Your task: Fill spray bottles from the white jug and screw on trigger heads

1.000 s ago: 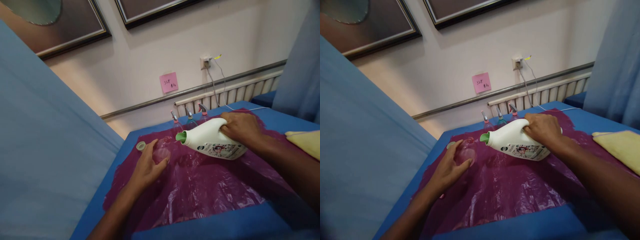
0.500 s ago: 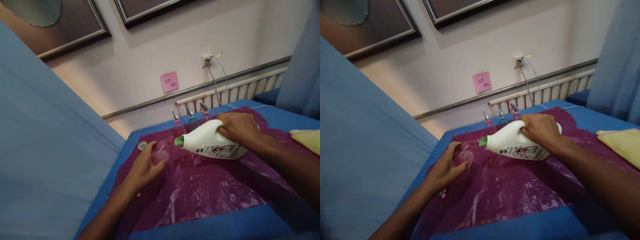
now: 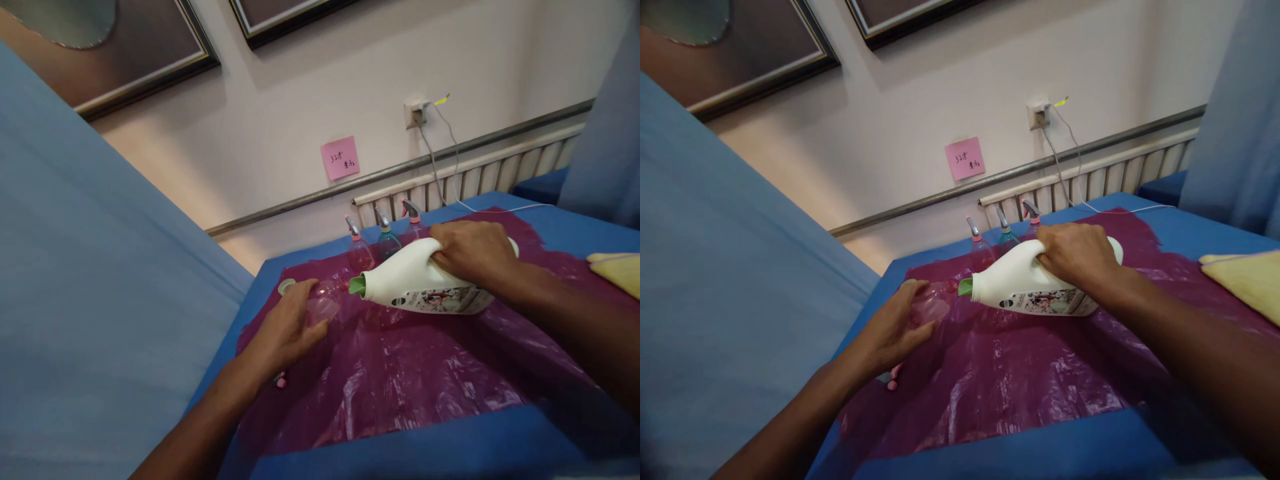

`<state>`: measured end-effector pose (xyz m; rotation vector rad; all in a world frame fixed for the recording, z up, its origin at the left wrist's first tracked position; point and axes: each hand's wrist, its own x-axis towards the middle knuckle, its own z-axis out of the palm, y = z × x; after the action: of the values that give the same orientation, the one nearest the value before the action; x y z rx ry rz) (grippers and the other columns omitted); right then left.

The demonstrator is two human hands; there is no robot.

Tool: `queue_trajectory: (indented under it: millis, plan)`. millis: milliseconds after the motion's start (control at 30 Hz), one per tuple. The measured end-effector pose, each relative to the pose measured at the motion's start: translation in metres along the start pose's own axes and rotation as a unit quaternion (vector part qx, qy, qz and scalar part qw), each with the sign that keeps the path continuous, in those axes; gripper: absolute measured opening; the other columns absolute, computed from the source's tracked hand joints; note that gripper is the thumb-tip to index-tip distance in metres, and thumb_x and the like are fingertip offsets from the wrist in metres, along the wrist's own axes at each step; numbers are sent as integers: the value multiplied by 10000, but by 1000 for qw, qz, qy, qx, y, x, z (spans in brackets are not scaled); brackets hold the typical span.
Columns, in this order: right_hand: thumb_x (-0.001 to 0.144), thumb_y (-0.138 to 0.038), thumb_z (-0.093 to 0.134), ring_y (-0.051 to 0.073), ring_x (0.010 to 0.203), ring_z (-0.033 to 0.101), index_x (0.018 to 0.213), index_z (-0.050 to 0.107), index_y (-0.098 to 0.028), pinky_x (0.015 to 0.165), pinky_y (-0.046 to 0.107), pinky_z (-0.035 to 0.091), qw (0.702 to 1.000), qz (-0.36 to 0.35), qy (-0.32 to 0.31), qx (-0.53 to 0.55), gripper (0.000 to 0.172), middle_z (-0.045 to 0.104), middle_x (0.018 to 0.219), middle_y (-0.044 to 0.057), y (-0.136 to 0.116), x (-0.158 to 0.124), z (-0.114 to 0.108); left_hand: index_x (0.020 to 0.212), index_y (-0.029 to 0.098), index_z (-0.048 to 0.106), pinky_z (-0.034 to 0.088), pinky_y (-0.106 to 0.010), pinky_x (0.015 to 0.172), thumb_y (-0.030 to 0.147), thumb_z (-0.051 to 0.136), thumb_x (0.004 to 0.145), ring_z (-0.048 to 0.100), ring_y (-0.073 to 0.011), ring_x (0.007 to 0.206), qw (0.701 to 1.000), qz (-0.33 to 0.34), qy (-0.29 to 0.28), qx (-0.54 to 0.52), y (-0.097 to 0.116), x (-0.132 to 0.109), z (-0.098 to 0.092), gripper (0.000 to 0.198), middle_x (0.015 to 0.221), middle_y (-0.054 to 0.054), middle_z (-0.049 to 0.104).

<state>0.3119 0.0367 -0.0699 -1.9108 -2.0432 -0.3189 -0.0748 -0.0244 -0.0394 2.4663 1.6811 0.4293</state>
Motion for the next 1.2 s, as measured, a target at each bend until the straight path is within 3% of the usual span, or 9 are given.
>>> queue_trajectory:
  millis: [500, 800, 967, 1200]
  plan:
    - [960, -374, 625, 310, 808, 708, 1038, 805, -228, 683, 383, 323, 1000, -14, -6, 11, 244, 814, 975, 167, -6, -1, -2, 1541, 269, 590, 603, -576, 1157, 353, 754, 891, 710, -409, 1347, 999, 15, -25, 42, -8, -2, -3, 676, 1518, -156, 686]
    - [965, -376, 620, 318, 836, 710, 1100, 815, -226, 711, 390, 339, 999, -18, -27, -1, 280, 814, 1004, 171, -10, 0, -5, 1515, 266, 605, 603, -537, 1135, 316, 738, 887, 713, -395, 1315, 996, 31, -48, 62, -1, 0, -8, 644, 1469, -147, 702]
    - [1037, -336, 524, 305, 864, 723, 1170, 775, -184, 704, 383, 294, 998, -34, -44, -20, 322, 824, 1062, 206, -14, -2, -12, 1514, 211, 586, 592, -553, 1140, 317, 694, 905, 698, -409, 1345, 992, 27, -77, 97, 1, 1, -12, 628, 1514, -188, 665]
    - [1053, -382, 504, 335, 919, 756, 1217, 765, -205, 709, 367, 333, 997, -36, -63, -24, 356, 831, 1105, 198, -14, -1, -14, 1536, 178, 542, 581, -561, 1170, 285, 672, 911, 646, -409, 1425, 985, 63, -95, 133, 6, 3, -21, 648, 1547, -199, 647]
